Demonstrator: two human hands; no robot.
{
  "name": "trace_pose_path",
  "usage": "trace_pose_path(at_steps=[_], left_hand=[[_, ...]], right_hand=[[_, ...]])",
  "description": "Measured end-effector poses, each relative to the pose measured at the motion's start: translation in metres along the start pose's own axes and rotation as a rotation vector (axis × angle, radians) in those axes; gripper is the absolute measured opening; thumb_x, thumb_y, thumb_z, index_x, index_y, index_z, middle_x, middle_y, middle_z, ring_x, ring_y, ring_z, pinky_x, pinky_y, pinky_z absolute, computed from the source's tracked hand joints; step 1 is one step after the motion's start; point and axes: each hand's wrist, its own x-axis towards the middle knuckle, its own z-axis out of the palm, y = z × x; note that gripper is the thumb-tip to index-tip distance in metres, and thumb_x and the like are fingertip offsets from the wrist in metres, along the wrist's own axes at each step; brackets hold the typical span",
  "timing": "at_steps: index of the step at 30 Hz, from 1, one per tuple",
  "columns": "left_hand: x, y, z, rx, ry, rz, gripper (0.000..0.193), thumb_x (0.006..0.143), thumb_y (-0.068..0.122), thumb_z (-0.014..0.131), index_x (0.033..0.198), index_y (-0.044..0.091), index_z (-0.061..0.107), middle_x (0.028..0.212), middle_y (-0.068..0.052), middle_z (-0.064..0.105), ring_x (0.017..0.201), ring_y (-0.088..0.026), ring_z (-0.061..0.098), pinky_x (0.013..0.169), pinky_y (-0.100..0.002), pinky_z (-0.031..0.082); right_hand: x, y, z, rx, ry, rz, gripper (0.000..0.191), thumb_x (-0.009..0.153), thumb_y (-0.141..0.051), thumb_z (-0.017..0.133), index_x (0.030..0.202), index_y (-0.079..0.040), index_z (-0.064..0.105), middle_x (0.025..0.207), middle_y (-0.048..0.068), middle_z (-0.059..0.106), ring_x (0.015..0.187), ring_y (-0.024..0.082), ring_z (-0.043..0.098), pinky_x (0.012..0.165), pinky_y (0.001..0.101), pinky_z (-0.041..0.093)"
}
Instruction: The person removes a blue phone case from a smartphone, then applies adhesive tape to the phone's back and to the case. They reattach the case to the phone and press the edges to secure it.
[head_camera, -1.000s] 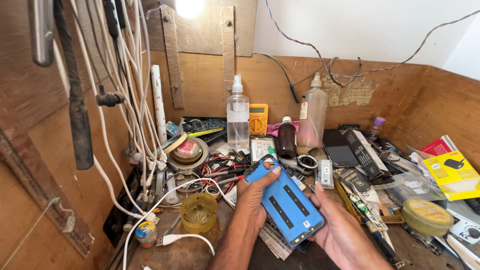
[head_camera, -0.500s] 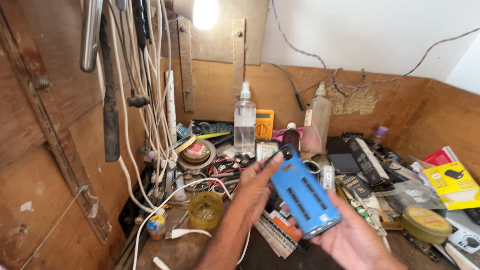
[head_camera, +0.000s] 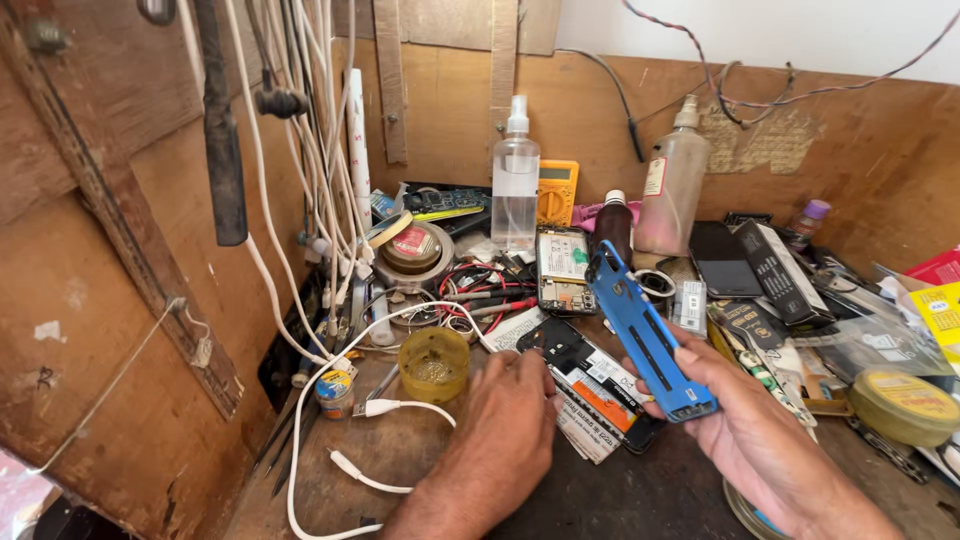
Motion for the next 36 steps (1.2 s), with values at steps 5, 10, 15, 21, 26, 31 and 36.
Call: trace_pose_path(at_steps=[5, 10, 15, 21, 26, 31, 36], left_hand=[[0.000, -0.015, 0.008, 0.005, 0.001, 0.137, 0.040, 0.099, 0.017, 0.055, 0.126, -0.013, 0.050, 0.114, -0.027, 0.062, 0.114, -0.042, 0.054, 0.097, -0.053, 0.041], [0.004, -0.034, 0.017, 0.147, 0.089, 0.326, 0.043, 0.101, 0.020, 0.055, 0.126, -0.014, 0.050, 0.130, -0.031, 0.059, 0.122, -0.048, 0.050, 0.102, -0.056, 0.037], [0.003, -0.047, 0.014, 0.134, 0.024, 0.312, 0.038, 0.101, 0.022, 0.054, 0.121, -0.011, 0.052, 0.137, -0.031, 0.055, 0.123, -0.046, 0.050, 0.104, -0.055, 0.036], [0.000, -0.056, 0.004, 0.104, -0.009, 0.332, 0.036, 0.102, 0.022, 0.054, 0.121, -0.009, 0.051, 0.139, -0.029, 0.055, 0.125, -0.045, 0.049, 0.105, -0.056, 0.035], [-0.003, -0.064, -0.002, 0.089, -0.012, 0.349, 0.038, 0.102, 0.023, 0.054, 0.123, -0.009, 0.050, 0.134, -0.027, 0.055, 0.123, -0.045, 0.048, 0.104, -0.056, 0.035], [-0.007, -0.062, -0.009, 0.067, -0.051, 0.308, 0.036, 0.102, 0.024, 0.054, 0.119, -0.007, 0.051, 0.126, -0.026, 0.057, 0.120, -0.044, 0.049, 0.103, -0.056, 0.036], [-0.009, -0.061, -0.013, 0.071, -0.100, 0.275, 0.035, 0.102, 0.025, 0.052, 0.118, -0.007, 0.051, 0.125, -0.026, 0.057, 0.122, -0.044, 0.049, 0.105, -0.056, 0.035]], right_hand=[[-0.001, 0.002, 0.014, -0.465, 0.084, -0.020, 0.060, 0.092, -0.030, 0.056, 0.150, -0.016, 0.055, 0.146, 0.001, 0.062, 0.132, 0.013, 0.055, 0.108, 0.0320, 0.038], [0.017, 0.014, 0.019, -0.902, 0.034, -0.213, 0.061, 0.092, -0.038, 0.059, 0.149, -0.018, 0.057, 0.141, 0.005, 0.061, 0.133, 0.015, 0.054, 0.112, 0.0303, 0.037], [0.024, 0.034, 0.026, -1.207, 0.039, -0.351, 0.061, 0.091, -0.043, 0.064, 0.149, -0.025, 0.059, 0.131, 0.008, 0.065, 0.120, 0.024, 0.056, 0.106, 0.0388, 0.039], [0.028, 0.043, 0.036, -1.375, 0.048, -0.365, 0.061, 0.087, -0.044, 0.068, 0.147, -0.030, 0.060, 0.121, 0.008, 0.065, 0.110, 0.027, 0.056, 0.100, 0.0418, 0.041], [0.028, 0.051, 0.036, -1.375, 0.028, -0.456, 0.065, 0.085, -0.043, 0.070, 0.146, -0.027, 0.059, 0.135, 0.010, 0.060, 0.112, 0.030, 0.054, 0.101, 0.0436, 0.040], [0.025, 0.058, 0.030, -1.362, 0.012, -0.544, 0.064, 0.084, -0.040, 0.071, 0.144, -0.023, 0.060, 0.138, 0.013, 0.058, 0.118, 0.031, 0.054, 0.103, 0.0444, 0.039], [0.025, 0.058, 0.020, -1.364, -0.040, -0.615, 0.061, 0.083, -0.039, 0.070, 0.141, -0.022, 0.063, 0.137, 0.014, 0.059, 0.122, 0.031, 0.055, 0.102, 0.0443, 0.039]])
